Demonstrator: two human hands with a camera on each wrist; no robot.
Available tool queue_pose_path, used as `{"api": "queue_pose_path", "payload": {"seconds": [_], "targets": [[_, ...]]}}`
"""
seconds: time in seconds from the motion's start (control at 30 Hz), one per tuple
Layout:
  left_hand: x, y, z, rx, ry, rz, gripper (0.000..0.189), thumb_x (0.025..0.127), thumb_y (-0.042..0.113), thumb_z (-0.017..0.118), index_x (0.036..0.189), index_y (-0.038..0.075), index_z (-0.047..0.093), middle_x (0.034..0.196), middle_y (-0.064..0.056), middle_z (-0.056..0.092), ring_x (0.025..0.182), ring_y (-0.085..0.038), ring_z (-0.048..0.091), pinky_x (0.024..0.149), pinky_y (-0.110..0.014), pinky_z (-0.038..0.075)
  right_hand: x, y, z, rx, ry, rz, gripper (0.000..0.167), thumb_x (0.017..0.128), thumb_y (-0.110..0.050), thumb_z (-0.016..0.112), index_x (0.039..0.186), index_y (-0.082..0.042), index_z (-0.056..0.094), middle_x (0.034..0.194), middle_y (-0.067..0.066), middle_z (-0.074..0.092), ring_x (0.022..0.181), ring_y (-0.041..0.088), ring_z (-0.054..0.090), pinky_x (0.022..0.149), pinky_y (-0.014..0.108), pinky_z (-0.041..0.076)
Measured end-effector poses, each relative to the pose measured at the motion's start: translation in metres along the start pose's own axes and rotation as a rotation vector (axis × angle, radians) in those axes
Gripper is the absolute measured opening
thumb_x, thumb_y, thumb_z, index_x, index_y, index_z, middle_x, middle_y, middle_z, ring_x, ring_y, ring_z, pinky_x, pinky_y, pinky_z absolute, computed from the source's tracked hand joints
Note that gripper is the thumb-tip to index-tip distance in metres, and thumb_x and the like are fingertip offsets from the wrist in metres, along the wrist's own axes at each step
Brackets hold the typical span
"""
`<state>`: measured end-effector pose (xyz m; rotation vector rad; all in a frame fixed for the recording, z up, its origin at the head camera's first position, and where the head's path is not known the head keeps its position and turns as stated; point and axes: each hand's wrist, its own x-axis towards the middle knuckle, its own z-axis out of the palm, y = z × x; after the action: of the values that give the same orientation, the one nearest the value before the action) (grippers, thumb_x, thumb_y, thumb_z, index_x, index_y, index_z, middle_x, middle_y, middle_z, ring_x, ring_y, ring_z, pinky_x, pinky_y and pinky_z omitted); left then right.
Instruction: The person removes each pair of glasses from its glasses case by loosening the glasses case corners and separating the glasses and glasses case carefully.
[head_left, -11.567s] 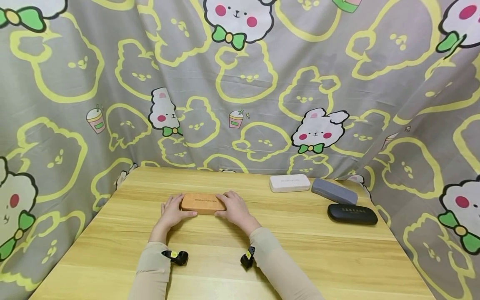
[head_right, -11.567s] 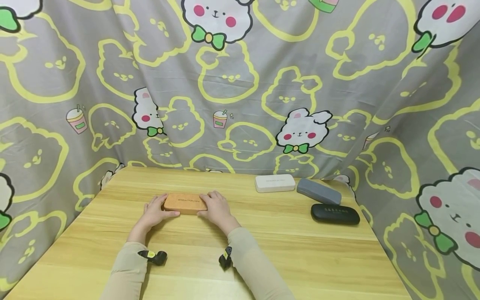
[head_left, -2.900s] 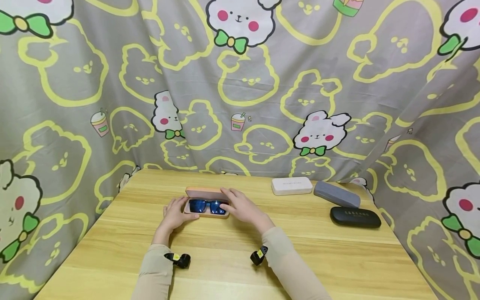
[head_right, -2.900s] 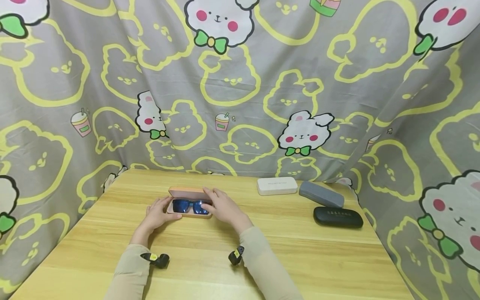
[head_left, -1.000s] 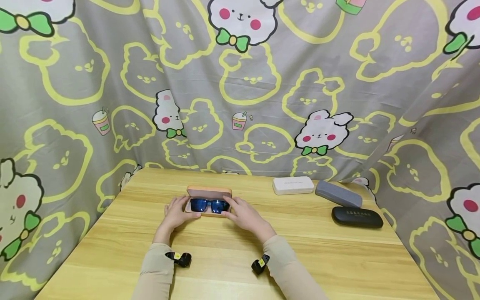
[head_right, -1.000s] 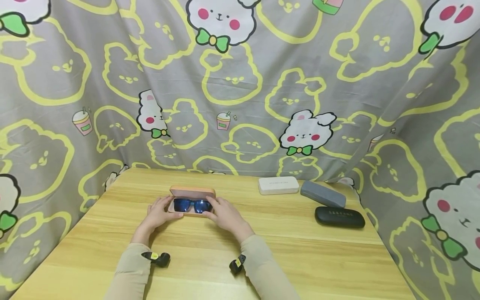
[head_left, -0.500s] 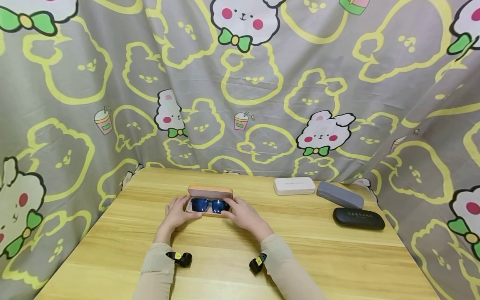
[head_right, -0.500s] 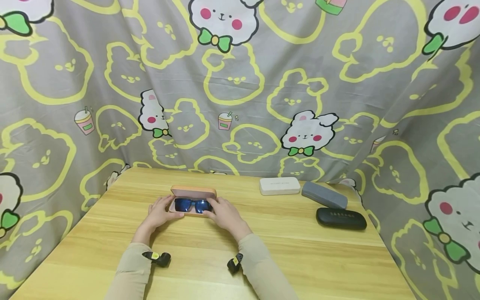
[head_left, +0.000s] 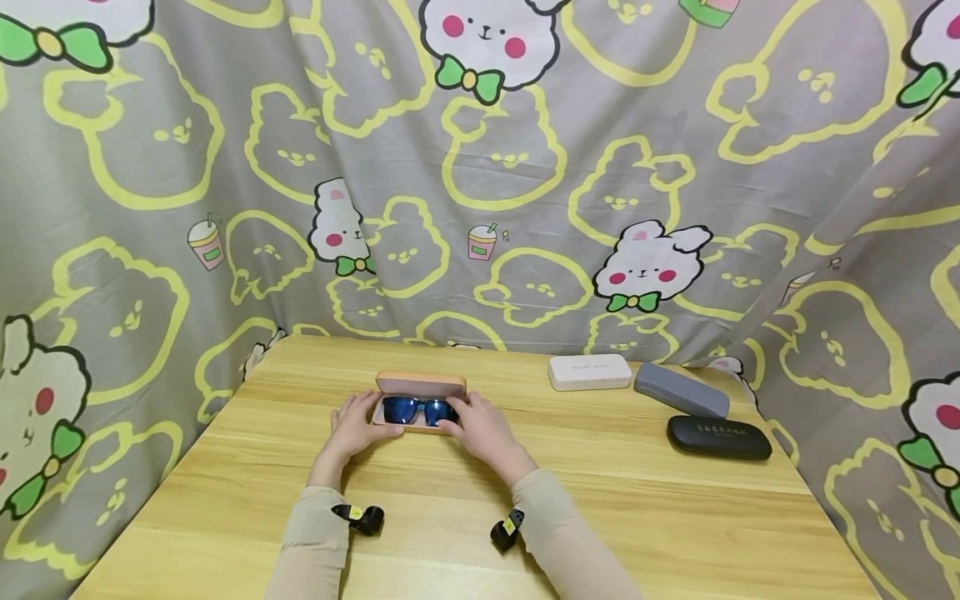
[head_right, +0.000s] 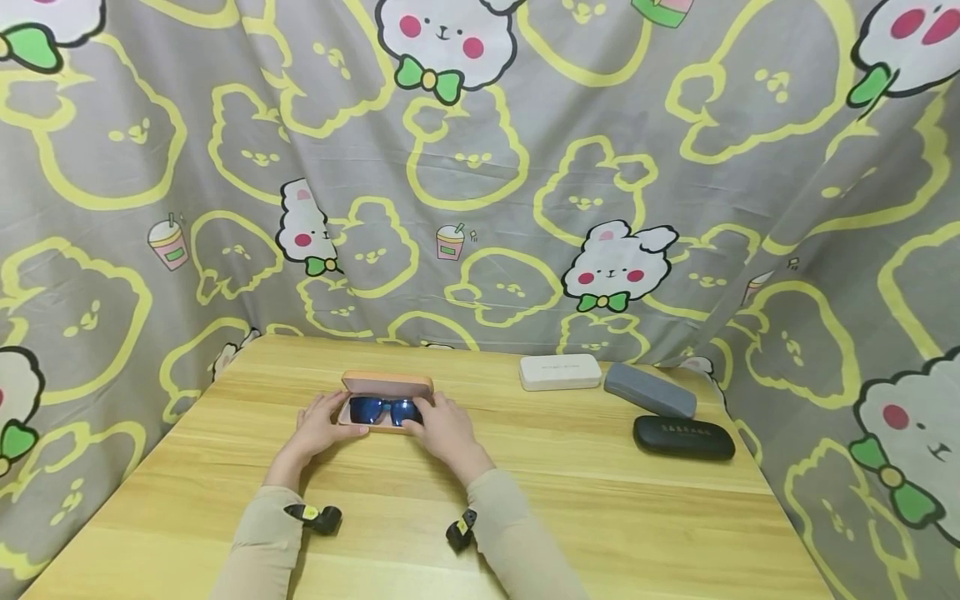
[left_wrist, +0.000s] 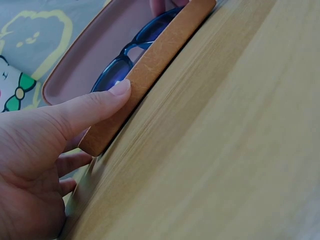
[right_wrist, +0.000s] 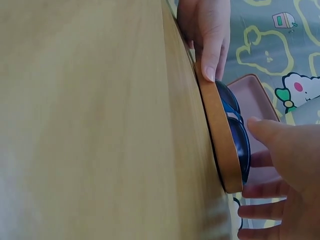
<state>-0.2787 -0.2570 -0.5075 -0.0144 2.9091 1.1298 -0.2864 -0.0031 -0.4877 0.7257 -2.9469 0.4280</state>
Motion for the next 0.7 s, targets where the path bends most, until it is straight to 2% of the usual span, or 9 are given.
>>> {"api": "queue_pose_path", "payload": {"seconds": [0.3,0.53,0.7], "targets": [[-0.002,0.000,-0.001,-0.008,-0.004,0.000,0.097,0.076,0.046,0.081,0.151,0.004,0.035,0.157,-0.025,0.026,0.148,-0.048,0.004,0.113,-0.071,-0.009,0.002,-0.012,0.004,-0.023,0.029,0.091,0.058,0.095,-0.055,0.052,0.138,-0.017,0.056,0.126,0.016,0.058,0.105,0.031,0.063,0.083,0.047,0.056],[-0.001,-0.001,0.000,0.009,0.010,0.005,0.098,0.074,0.046,0.082,0.149,0.002,0.036,0.157,-0.025,0.028,0.148,-0.048,0.006,0.113,-0.071,-0.007,0.005,-0.026,0.007,-0.103,0.077,0.174,0.061,0.089,-0.059,0.058,0.129,-0.014,0.062,0.115,0.014,0.061,0.095,0.029,0.063,0.074,0.045,0.056],[0.000,0.000,0.000,0.007,0.011,0.008,0.099,0.073,0.046,0.082,0.149,0.001,0.037,0.157,-0.025,0.028,0.148,-0.048,0.005,0.113,-0.071,-0.008,0.006,-0.035,0.006,-0.138,0.086,0.224,0.061,0.086,-0.060,0.063,0.122,-0.011,0.065,0.113,0.014,0.061,0.098,0.028,0.061,0.076,0.045,0.054]]}}
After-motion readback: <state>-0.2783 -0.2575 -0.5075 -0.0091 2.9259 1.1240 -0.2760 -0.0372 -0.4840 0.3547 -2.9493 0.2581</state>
